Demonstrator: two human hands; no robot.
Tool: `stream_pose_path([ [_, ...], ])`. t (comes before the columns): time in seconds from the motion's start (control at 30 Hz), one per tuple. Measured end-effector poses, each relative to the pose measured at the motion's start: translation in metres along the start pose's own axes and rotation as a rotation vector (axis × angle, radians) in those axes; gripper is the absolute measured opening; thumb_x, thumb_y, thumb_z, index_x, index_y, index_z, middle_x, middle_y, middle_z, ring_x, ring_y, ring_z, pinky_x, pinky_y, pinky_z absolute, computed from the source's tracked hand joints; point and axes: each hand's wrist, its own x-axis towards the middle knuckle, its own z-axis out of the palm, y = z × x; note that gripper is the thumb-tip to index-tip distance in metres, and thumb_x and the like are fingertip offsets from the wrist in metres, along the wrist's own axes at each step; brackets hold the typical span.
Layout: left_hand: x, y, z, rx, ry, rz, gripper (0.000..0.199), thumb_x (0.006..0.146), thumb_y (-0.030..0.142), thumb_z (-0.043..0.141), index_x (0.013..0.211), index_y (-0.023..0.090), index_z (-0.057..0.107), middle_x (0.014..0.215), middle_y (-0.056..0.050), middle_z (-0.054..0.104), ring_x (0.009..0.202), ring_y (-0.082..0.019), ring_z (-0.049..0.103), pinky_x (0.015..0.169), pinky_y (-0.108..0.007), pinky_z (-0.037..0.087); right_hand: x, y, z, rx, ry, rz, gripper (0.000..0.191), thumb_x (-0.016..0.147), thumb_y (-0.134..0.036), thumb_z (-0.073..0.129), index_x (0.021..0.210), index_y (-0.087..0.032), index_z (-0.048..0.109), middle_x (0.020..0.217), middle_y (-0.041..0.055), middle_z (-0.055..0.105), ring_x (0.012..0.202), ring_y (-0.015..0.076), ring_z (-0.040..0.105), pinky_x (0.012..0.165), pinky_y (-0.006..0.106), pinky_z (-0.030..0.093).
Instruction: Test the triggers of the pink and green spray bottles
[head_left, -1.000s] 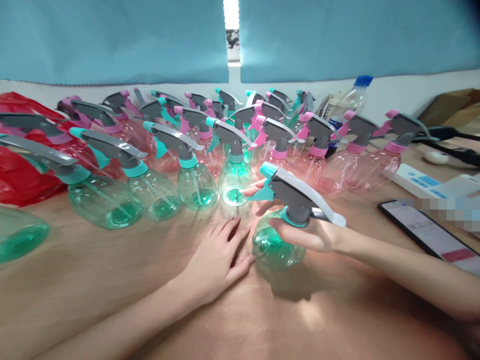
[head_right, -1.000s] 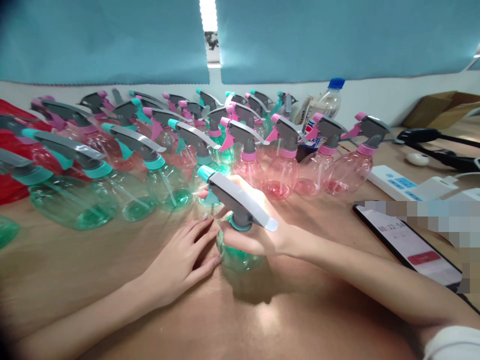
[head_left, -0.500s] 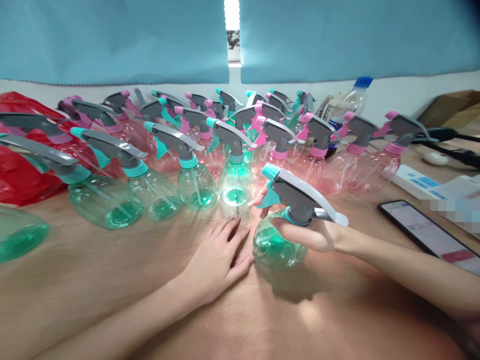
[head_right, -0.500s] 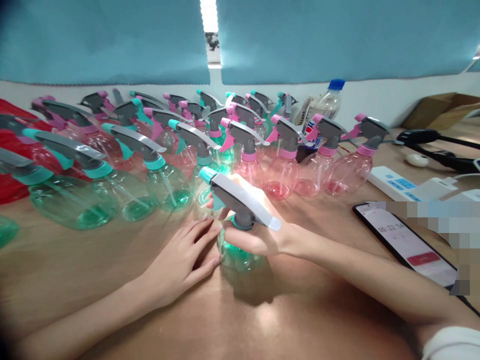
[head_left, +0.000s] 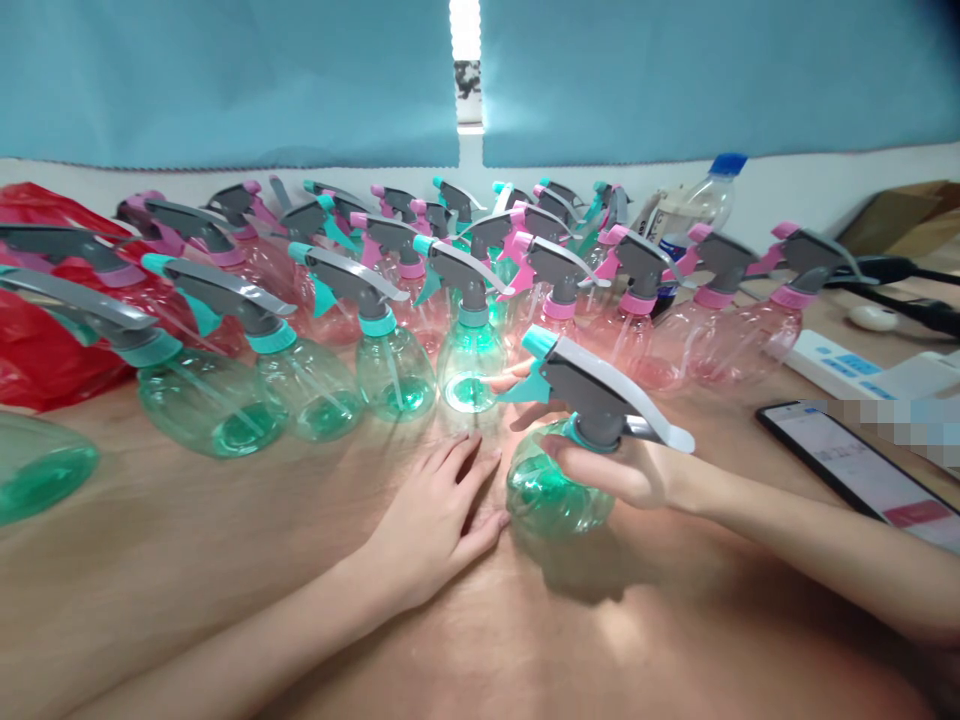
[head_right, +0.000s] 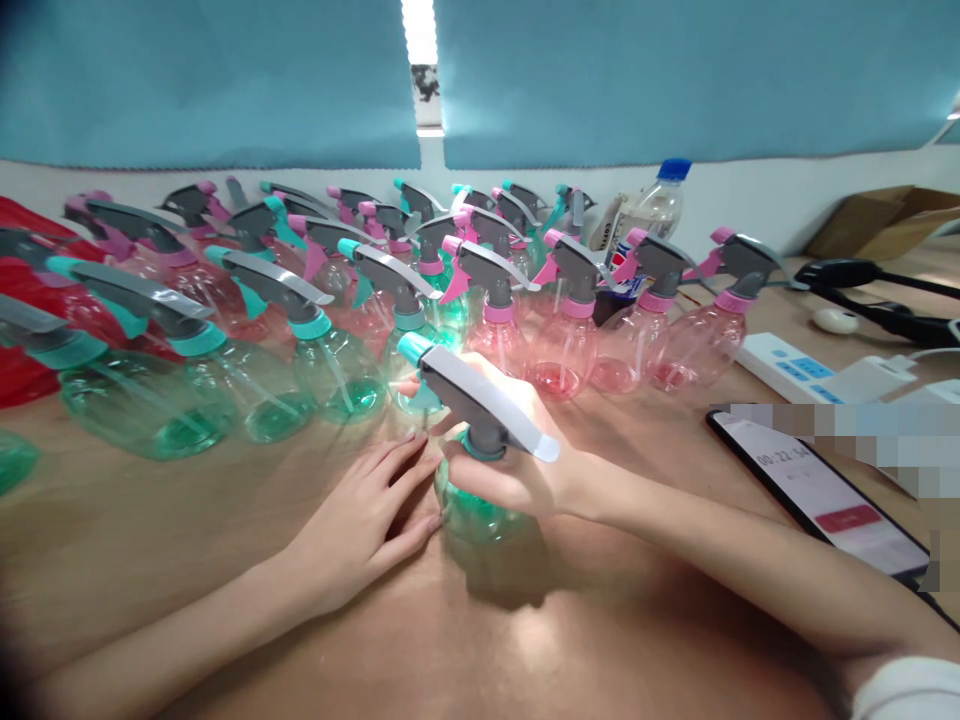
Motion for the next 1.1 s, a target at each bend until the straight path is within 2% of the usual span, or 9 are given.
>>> stream_pose_path([
  [0.17, -0.0003, -0.0002, -0.0001, -0.001, 0.001, 0.004, 0.051, 0.092, 0.041, 0.05, 0.133, 0.012, 0.049, 0.139, -0.02, 0.045, 0.128, -0.034, 0.041, 0.104, -0.053, 0.035, 0.0011, -0.0012, 0.0022, 0.038, 0.019, -0.043, 0.047, 0.072, -0.012, 0.048, 0.117, -0.024, 0.056, 0.079, 0.0017, 0.062, 0.051, 0.0108, 0.05, 0.057, 0.028, 0.056],
  [0.3, -0.0001, -0.0006, -0.0005, -0.006, -0.001, 0.005, 0.051, 0.092, 0.041, 0.05, 0.133, 0.011, 0.049, 0.139, -0.021, 0.045, 0.127, -0.035, 0.042, 0.103, -0.054, 0.035, 0.0029, -0.0029, 0.0021, 0.069, 0.012, -0.055, 0.05, 0.071, -0.012, 0.051, 0.12, -0.025, 0.055, 0.097, 0.0044, 0.065, 0.057, 0.0116, 0.057, 0.06, 0.028, 0.057],
  [0.53, -0.0002, -0.0011, 0.0009, 0.006, 0.006, 0.003, 0.05, 0.092, 0.042, 0.049, 0.133, 0.013, 0.048, 0.14, -0.019, 0.045, 0.129, -0.033, 0.041, 0.104, -0.052, 0.035, 0.0024, -0.0017, 0.0022, 0.067, 0.015, -0.036, 0.047, 0.073, -0.013, 0.048, 0.118, -0.023, 0.057, 0.082, 0.0019, 0.066, 0.057, 0.0122, 0.06, 0.06, 0.028, 0.058],
  [0.7, 0.0002, -0.0012, 0.0012, 0.014, 0.001, 0.006, 0.05, 0.093, 0.042, 0.048, 0.133, 0.012, 0.048, 0.14, -0.019, 0.044, 0.128, -0.034, 0.04, 0.104, -0.053, 0.035, 0.0038, -0.0055, 0.0023, 0.081, 0.015, -0.037, 0.049, 0.073, -0.013, 0.048, 0.12, -0.022, 0.056, 0.093, 0.0048, 0.069, 0.072, 0.016, 0.067, 0.066, 0.028, 0.059],
  [1.0, 0.0, -0.0011, 0.0006, 0.016, -0.001, 0.004, 0.049, 0.093, 0.042, 0.049, 0.133, 0.013, 0.048, 0.141, -0.019, 0.044, 0.129, -0.033, 0.041, 0.104, -0.052, 0.035, 0.0015, -0.0018, 0.0012, 0.067, 0.012, -0.018, 0.055, 0.071, -0.013, 0.047, 0.126, -0.023, 0.053, 0.093, 0.0052, 0.069, 0.067, 0.0155, 0.066, 0.062, 0.028, 0.059],
  [1.1, 0.0003, -0.001, 0.0004, 0.012, 0.0, 0.008, 0.05, 0.092, 0.042, 0.049, 0.133, 0.013, 0.049, 0.14, -0.019, 0.044, 0.128, -0.033, 0.041, 0.103, -0.053, 0.036, 0.002, -0.002, 0.0017, 0.073, 0.014, -0.009, 0.054, 0.071, -0.013, 0.047, 0.124, -0.023, 0.054, 0.093, 0.0051, 0.069, 0.072, 0.0163, 0.067, 0.063, 0.027, 0.059],
])
